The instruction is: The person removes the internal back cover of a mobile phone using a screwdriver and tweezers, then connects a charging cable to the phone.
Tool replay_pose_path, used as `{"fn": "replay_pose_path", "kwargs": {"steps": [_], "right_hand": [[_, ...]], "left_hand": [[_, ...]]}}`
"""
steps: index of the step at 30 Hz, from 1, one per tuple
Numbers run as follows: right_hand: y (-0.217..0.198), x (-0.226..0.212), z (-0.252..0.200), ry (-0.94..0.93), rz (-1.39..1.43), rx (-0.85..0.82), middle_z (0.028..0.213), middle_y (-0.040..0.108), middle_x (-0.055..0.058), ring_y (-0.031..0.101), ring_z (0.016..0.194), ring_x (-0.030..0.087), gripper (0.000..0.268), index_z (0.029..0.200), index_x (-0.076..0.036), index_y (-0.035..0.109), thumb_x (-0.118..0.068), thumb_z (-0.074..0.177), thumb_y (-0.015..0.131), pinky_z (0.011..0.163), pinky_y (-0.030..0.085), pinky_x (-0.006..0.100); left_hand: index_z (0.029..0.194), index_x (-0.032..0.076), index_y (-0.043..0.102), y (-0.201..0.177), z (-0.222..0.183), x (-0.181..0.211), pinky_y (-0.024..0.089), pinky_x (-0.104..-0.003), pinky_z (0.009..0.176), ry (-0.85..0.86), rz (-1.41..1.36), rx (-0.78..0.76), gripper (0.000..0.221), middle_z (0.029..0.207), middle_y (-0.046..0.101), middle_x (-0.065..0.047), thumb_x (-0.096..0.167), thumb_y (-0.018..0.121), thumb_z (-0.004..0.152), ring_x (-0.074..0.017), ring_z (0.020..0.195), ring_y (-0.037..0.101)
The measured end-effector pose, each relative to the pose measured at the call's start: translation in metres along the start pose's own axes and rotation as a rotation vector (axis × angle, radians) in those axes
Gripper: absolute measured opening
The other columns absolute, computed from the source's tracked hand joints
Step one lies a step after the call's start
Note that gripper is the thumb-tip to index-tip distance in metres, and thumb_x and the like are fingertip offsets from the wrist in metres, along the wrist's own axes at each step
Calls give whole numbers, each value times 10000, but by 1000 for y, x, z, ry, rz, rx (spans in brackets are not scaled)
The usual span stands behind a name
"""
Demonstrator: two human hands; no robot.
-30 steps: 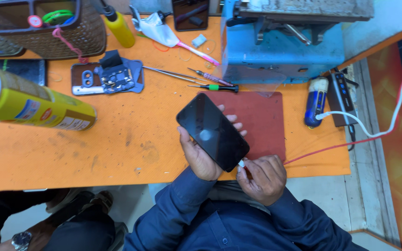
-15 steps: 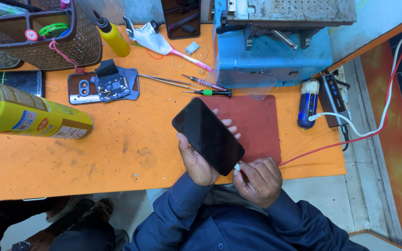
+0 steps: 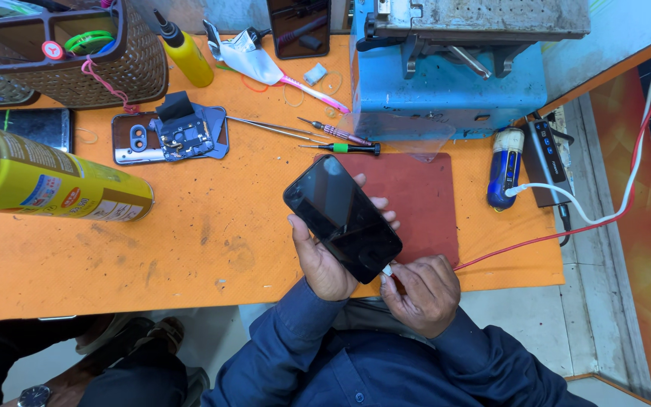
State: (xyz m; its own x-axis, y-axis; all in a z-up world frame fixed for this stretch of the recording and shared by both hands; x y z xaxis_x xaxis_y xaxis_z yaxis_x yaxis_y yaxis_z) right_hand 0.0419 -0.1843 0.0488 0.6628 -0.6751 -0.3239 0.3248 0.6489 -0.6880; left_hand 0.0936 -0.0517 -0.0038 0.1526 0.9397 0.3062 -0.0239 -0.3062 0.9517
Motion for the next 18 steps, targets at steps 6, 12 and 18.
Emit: {"fn": "replay_pose_path", "kwargs": {"steps": [6, 12, 18], "right_hand": [[-3, -1, 0, -14, -17, 12, 809, 652, 69, 602, 716, 244, 209, 959, -10, 707, -71, 790, 814, 649, 481, 365], [0, -3, 1, -46, -19, 5, 814, 651, 62, 605, 722, 237, 192, 947, -22, 701, -54, 787, 803, 655, 485, 369], [-1, -7, 3, -46, -25, 5, 806, 647, 77, 603, 705, 248, 204, 952, -12, 699, -41, 775, 798, 645, 485, 376]], "left_hand": [[1590, -24, 358, -5, 1, -5, 490, -541, 1132, -22, -25, -1, 1126, 1366, 621, -212, 873, 281, 913, -341, 1236, 640], [1571, -38, 372, -6, 0, -2, 483, -544, 1133, -33, -20, 2, 1126, 1360, 623, -226, 871, 273, 915, -349, 1234, 640], [1561, -44, 385, -9, -1, -3, 487, -548, 1122, -11, -36, 3, 1111, 1349, 622, -233, 862, 308, 922, -361, 1220, 640]]}}
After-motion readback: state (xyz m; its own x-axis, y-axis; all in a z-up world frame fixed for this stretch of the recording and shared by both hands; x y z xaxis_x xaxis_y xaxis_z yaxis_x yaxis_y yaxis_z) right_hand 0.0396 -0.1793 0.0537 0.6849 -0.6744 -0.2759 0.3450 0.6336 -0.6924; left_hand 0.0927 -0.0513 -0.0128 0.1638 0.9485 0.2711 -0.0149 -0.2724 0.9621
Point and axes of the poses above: each hand's wrist, its own z-axis towards the middle knuckle, its own y-axis out of the palm, x = y × z, the point moved 6 cm from there along z, towards the middle knuckle
